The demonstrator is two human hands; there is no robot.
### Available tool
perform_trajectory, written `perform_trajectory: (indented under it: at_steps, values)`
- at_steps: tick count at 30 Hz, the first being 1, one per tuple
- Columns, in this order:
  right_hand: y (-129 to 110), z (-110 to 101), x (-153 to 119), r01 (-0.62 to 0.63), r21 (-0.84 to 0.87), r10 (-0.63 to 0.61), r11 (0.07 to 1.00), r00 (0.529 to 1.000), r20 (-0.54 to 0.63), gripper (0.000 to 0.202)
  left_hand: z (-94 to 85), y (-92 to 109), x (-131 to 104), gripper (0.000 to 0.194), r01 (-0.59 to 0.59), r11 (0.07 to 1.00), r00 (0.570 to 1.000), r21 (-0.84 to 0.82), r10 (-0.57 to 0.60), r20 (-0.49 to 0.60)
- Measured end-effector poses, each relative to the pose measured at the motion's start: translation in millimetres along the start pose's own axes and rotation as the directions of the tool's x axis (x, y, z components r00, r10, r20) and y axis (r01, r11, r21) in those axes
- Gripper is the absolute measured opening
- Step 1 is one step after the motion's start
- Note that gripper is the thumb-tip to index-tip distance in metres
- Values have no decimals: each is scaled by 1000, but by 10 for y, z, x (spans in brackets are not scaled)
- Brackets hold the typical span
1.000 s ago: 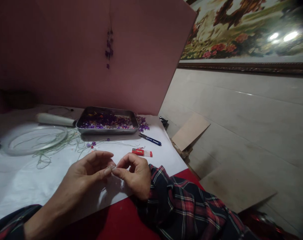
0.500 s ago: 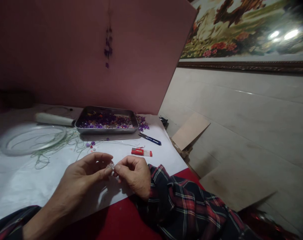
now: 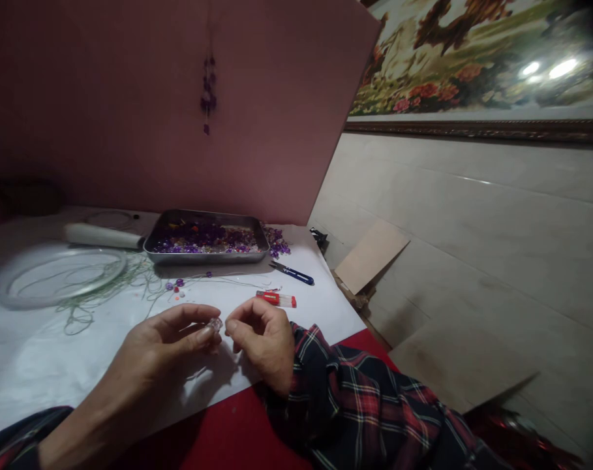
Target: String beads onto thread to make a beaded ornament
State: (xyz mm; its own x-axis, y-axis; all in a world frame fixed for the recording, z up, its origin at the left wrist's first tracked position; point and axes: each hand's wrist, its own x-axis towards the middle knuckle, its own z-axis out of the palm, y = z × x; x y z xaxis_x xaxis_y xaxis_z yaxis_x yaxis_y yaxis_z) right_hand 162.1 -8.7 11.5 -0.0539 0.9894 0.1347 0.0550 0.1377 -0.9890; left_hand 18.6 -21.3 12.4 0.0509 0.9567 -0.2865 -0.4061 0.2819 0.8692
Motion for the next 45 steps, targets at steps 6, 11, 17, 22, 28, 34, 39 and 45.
perform_trajectory:
  at_steps: [6,11,17,22,28,34,39,45]
  values:
    - [8,-20,-19,142,-71,-141,987,990,19,11,64,44,-68,23,43,998,996,-35,-40,83]
    - [11,-18,-53,177,-152,-179,972,984,-2,8,31,28,-31,31,-25,1000,999,12,25,31]
    - [-38,-24,-72,227,-153,-226,962,974,26,12,-7,-32,50,39,-197,978,980,62,196,25]
    - [-25,-29,-51,192,-123,-188,974,981,47,13,22,-18,-1,36,-194,976,980,102,189,57]
    - [37,-36,-26,142,-54,-137,988,988,73,17,40,-21,-36,22,-29,999,989,14,26,145]
    - [44,-37,-36,247,-164,-238,955,969,73,12,30,-20,-4,19,-2,1000,990,19,-1,142]
    - [34,-27,-55,283,-243,-273,928,959,76,13,56,11,-3,17,54,997,984,49,-61,166]
    - [38,-22,-41,242,-216,-248,946,969,-3,12,42,30,20,15,82,996,970,34,-88,228]
